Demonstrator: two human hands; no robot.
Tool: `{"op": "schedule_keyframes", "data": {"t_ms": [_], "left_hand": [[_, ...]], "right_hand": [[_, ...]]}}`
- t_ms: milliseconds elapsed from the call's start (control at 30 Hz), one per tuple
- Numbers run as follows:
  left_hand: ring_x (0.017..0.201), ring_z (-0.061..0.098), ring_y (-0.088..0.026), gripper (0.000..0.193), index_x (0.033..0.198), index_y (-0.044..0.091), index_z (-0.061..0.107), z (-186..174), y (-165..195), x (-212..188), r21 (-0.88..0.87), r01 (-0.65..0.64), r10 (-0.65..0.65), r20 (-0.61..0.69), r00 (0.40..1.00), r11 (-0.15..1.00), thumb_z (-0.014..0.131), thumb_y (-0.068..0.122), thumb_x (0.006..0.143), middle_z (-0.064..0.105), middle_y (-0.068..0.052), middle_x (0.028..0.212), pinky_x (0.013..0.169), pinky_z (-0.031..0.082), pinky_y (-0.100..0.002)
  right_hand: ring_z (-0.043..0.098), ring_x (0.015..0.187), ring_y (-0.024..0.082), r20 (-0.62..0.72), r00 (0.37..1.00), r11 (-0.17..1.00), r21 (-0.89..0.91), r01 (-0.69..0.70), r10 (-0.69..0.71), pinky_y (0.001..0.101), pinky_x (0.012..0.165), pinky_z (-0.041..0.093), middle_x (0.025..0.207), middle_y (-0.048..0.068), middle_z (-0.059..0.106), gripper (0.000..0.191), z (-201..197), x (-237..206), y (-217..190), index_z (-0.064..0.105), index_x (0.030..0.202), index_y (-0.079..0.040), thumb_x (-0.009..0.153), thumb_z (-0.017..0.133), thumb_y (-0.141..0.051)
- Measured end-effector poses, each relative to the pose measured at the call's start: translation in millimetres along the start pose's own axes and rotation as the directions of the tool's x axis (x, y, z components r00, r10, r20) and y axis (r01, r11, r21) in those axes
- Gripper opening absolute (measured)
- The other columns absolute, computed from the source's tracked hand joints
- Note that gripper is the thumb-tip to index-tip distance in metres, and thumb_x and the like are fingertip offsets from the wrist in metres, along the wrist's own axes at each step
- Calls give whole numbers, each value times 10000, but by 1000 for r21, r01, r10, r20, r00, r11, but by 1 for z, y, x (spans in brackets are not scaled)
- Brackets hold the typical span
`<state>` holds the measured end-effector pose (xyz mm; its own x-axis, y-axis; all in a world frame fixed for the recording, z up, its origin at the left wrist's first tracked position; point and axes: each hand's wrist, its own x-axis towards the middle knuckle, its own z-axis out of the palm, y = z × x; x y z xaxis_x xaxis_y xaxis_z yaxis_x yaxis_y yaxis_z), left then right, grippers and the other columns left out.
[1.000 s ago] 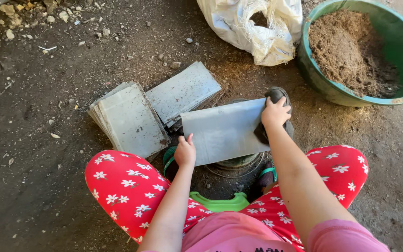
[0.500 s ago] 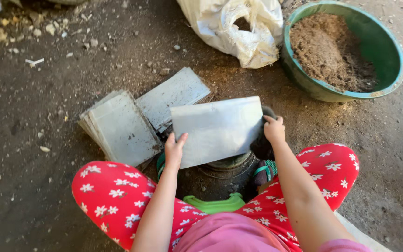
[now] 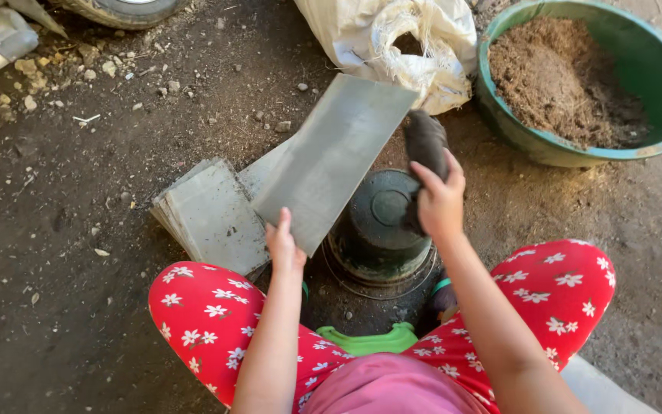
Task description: The person sits on the ground and wipes the surface of rectangular tiles with a dark cloth. They handle the tiles one at a time, wiping each side and then placing them into a stack. The task is performed outdoors on a dirt surface.
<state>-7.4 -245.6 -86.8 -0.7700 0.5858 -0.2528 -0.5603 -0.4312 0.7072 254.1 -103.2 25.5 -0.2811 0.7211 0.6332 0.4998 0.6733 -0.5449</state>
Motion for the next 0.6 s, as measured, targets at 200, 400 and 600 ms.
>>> {"op": "schedule_keyframes", "data": {"t_ms": [200,400,600], "left_hand": [[1130,670,-278,445,1388,21,528,17,-29,-4,-87,263,-248,148,957,961,640,147,976,667,-126,1284,915,582,-429],[1085,677,-208,440,1391,59,542,8,-23,-15,-157,298,-273,160,949,942,666,142,977,674,-60,1261,846,562,-369],[1101,665,-197,480,1402,86,475,18,23,-29,424,-172,20,339,941,889,642,185,963,675,-37,1225,907,553,-378]], "right_hand": [[455,1230,403,4,875,859,-187,476,-484,503,1061,421,1425,149,469,366,40,-43,-79,820,1105,-281,782,777,-115],[383,1278,462,23,1000,990,-142,-15,18,539,1079,390,1427,214,369,501,36,21,2,702,1371,-243,903,850,-342],[448,1208,544,-23,976,899,-383,-210,218,582,965,435,1585,214,355,573,-24,91,76,710,1345,-285,839,631,-27]]}}
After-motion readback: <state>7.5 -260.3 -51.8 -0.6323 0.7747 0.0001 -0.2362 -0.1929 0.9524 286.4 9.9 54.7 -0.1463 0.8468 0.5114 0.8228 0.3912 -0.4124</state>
